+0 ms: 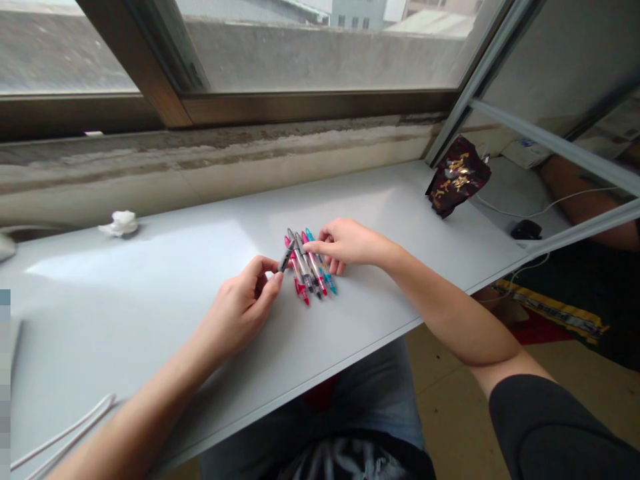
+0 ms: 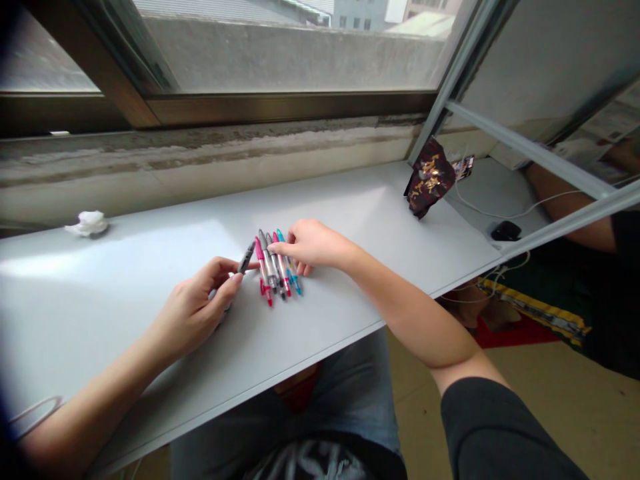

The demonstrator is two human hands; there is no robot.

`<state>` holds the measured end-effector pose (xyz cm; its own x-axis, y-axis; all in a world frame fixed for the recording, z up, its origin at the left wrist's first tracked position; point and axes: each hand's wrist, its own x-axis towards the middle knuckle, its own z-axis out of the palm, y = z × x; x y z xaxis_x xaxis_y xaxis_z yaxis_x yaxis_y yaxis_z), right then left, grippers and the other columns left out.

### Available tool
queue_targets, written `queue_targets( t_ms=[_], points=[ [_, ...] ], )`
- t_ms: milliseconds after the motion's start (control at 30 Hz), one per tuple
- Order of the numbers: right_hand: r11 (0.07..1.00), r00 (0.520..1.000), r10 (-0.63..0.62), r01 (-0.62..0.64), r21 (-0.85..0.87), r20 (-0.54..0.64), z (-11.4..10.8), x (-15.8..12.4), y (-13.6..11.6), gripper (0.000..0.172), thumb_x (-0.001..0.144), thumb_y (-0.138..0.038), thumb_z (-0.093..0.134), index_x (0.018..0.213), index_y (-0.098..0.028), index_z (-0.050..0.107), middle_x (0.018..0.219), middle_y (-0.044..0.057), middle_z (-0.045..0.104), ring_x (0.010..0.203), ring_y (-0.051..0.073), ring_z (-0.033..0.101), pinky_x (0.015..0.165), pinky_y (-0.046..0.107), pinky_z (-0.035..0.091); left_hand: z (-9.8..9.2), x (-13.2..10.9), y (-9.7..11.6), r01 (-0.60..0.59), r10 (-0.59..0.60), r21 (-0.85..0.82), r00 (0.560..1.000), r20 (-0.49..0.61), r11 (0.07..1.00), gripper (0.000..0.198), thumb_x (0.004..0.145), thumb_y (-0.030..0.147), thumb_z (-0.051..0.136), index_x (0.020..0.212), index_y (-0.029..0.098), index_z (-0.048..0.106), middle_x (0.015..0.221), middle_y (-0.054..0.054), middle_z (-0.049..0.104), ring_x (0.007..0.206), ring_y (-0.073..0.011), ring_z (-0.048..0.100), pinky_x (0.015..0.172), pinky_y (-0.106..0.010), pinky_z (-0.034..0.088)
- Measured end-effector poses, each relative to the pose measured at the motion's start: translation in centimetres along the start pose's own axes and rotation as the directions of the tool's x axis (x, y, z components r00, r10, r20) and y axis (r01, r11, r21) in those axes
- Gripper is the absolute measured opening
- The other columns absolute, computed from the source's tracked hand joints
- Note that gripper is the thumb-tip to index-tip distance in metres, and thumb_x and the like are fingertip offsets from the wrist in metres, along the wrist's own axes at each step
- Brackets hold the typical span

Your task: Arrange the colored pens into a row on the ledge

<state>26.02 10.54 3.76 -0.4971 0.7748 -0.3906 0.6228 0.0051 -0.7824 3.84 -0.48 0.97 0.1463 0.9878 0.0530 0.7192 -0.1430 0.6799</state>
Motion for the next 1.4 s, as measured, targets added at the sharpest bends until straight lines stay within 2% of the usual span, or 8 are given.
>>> queue_targets(
  t_ms=[400, 667, 733, 833, 967, 1200, 1300, 1400],
  points=[
    [0.993, 0.993, -0.106, 0.104, -0.046, -0.045, -0.5, -0.2, 0.2, 0.032, 0.103, -0.044, 0.071, 0.088, -0.018, 0.06, 0.068, 0.002, 0.07, 0.055, 0.016, 0.072, 0.046, 0.023, 0.058, -0.1, 0.0, -0.7, -0.011, 0.005, -0.058, 0.996, -0.095, 0.998, 0.029, 0.106, 0.048, 0.045, 0.108, 0.022, 0.059, 0.072, 0.003, 0.065, 0.056, -0.0134, 0.053, 0.061, -0.028, 0.043],
    [0.993, 0.993, -0.116, 0.116, -0.012, 0.014, 0.4, 0.0, 0.1, 0.033, 0.104, -0.039, 0.069, 0.082, -0.018, 0.056, 0.068, -0.001, 0.064, 0.055, 0.012, 0.066, 0.046, 0.023, 0.052, 0.1, -0.6, -0.6, -0.058, 0.05, -0.072, 0.994, -0.099, 0.996, 0.025, 0.109, 0.043, 0.045, 0.117, 0.022, 0.057, 0.066, 0.008, 0.053, 0.052, -0.0115, 0.041, 0.054, -0.025, 0.036],
    [0.976, 0.973, -0.217, 0.219, -0.013, 0.074, -0.3, 0.0, 0.3, 0.024, 0.098, -0.03, 0.077, 0.085, -0.016, 0.061, 0.074, 0.0, 0.067, 0.062, 0.012, 0.065, 0.051, 0.022, 0.049, 0.1, -0.6, -0.7, -0.084, 0.076, -0.083, 0.993, -0.094, 0.993, 0.025, 0.108, 0.043, 0.05, 0.119, 0.022, 0.057, 0.069, 0.008, 0.054, 0.056, -0.0117, 0.044, 0.056, -0.025, 0.037],
    [0.902, 0.867, -0.428, 0.428, 0.057, 0.255, -0.9, -0.3, 0.6, 0.03, 0.082, -0.032, 0.093, 0.093, -0.014, 0.071, 0.084, 0.002, 0.072, 0.072, 0.011, 0.06, 0.061, 0.022, 0.045, 0.2, -0.7, -0.7, -0.142, 0.13, -0.1, 0.985, -0.117, 0.985, 0.022, 0.108, 0.039, 0.055, 0.12, 0.022, 0.058, 0.069, 0.008, 0.052, 0.059, -0.0118, 0.045, 0.057, -0.024, 0.037],
    [0.839, 0.788, -0.541, 0.484, 0.248, 0.294, 0.3, -0.6, 0.6, 0.044, 0.094, -0.055, 0.079, 0.08, -0.014, 0.067, 0.067, -0.004, 0.058, 0.062, 0.009, 0.049, 0.056, 0.024, 0.035, 0.4, -0.8, -0.4, -0.273, 0.267, -0.106, 0.961, -0.069, 0.956, 0.017, 0.109, 0.034, 0.053, 0.116, 0.021, 0.063, 0.071, 0.007, 0.059, 0.059, -0.0103, 0.049, 0.059, -0.022, 0.04],
    [0.758, 0.819, -0.574, 0.532, 0.377, -0.002, 2.3, -0.1, 0.6, 0.065, 0.102, -0.059, 0.067, 0.055, -0.021, 0.043, 0.048, -0.009, 0.033, 0.045, 0.006, 0.031, 0.047, 0.026, 0.026, 0.4, -0.8, 0.0, -0.282, 0.278, -0.005, 0.946, -0.168, 0.959, 0.017, 0.107, 0.031, 0.055, 0.115, 0.021, 0.066, 0.075, 0.006, 0.063, 0.057, -0.0093, 0.052, 0.059, -0.021, 0.042],
    [0.737, 0.807, -0.59, 0.54, 0.406, -0.001, 1.8, 0.0, 0.8, 0.065, 0.104, -0.058, 0.062, 0.054, -0.022, 0.041, 0.045, -0.009, 0.033, 0.043, 0.007, 0.033, 0.047, 0.026, 0.03, 0.1, -0.7, 0.2, -0.239, 0.24, 0.027, 0.953, -0.184, 0.971, 0.022, 0.107, 0.031, 0.051, 0.091, 0.021, 0.063, 0.068, 0.006, 0.058, 0.055, -0.0102, 0.047, 0.057, -0.023, 0.038],
    [0.737, 0.759, -0.646, 0.588, 0.333, 0.089, 0.8, -0.6, 0.5, 0.063, 0.107, -0.054, 0.06, 0.056, -0.021, 0.042, 0.049, -0.006, 0.04, 0.048, 0.007, 0.035, 0.051, 0.025, 0.03, -0.2, -0.9, 0.2, -0.189, 0.186, -0.07, 0.981, -0.05, 0.979, 0.032, 0.109, 0.037, 0.046, 0.084, 0.022, 0.059, 0.062, 0.006, 0.049, 0.053, -0.0118, 0.046, 0.055, -0.024, 0.038]
  ],
)
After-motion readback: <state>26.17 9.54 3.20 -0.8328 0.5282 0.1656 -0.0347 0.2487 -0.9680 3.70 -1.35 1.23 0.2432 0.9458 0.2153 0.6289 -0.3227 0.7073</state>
